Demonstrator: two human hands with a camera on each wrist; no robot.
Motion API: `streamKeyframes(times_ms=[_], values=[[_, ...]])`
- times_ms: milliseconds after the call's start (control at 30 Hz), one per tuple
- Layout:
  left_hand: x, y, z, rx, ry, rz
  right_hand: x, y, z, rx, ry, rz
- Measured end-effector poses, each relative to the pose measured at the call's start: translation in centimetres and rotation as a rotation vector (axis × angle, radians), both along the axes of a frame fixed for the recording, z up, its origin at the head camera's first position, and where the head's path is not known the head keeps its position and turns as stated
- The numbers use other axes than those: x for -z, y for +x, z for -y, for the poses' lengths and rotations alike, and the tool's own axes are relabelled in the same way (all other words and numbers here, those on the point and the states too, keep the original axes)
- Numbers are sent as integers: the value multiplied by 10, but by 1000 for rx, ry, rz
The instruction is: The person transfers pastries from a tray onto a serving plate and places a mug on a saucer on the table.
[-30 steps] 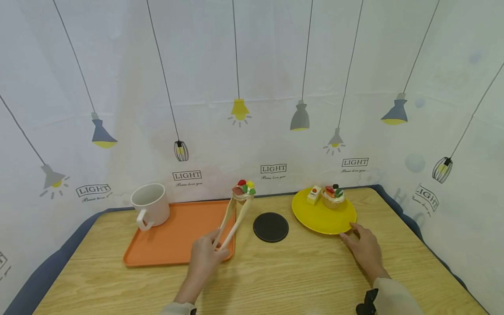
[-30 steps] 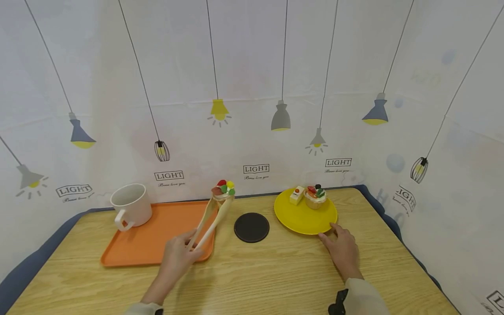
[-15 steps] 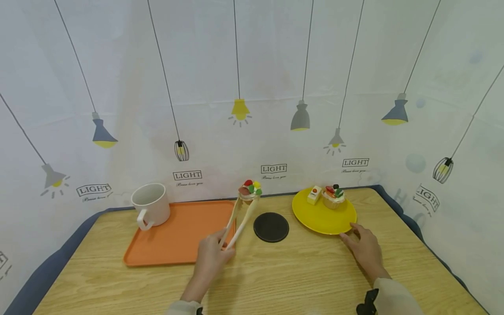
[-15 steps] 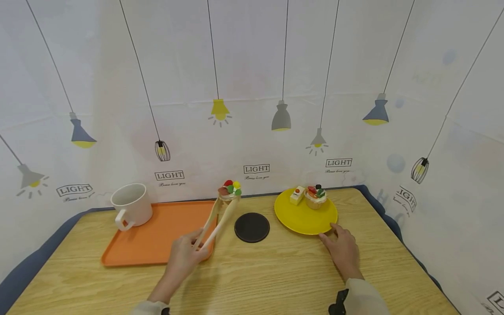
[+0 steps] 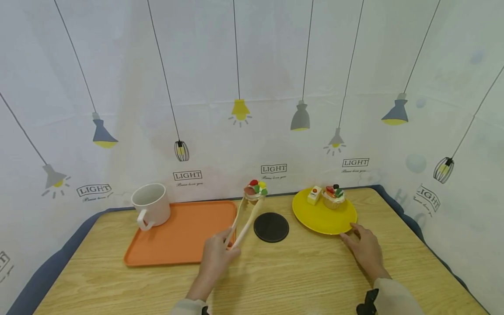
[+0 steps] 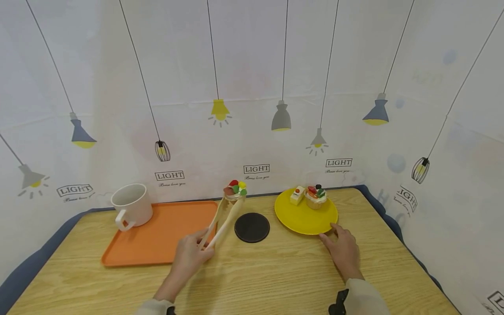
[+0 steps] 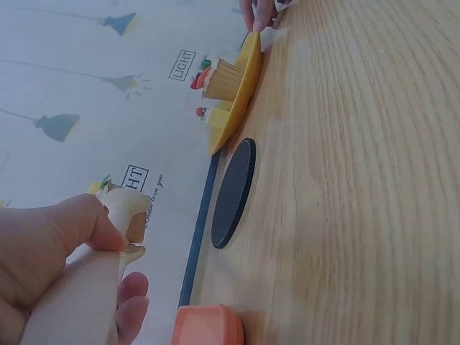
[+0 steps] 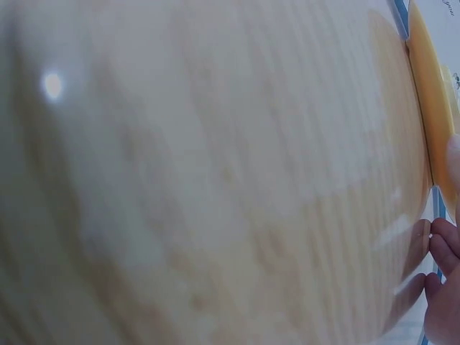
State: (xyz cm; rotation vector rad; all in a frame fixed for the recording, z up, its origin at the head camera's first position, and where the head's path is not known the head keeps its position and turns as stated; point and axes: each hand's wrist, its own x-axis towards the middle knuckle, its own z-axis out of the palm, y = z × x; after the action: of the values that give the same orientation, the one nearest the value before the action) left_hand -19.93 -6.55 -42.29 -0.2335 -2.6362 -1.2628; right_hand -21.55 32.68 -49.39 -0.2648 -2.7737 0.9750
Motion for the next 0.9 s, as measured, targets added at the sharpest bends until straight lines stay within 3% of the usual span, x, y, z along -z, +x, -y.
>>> streamKeyframes(times_ms=[567, 900], values=[[3, -2, -13, 37, -18, -47, 0, -1, -1, 9, 16, 30], [1, -1, -19, 51, -20, -23, -1, -2, -1, 12, 25, 38]])
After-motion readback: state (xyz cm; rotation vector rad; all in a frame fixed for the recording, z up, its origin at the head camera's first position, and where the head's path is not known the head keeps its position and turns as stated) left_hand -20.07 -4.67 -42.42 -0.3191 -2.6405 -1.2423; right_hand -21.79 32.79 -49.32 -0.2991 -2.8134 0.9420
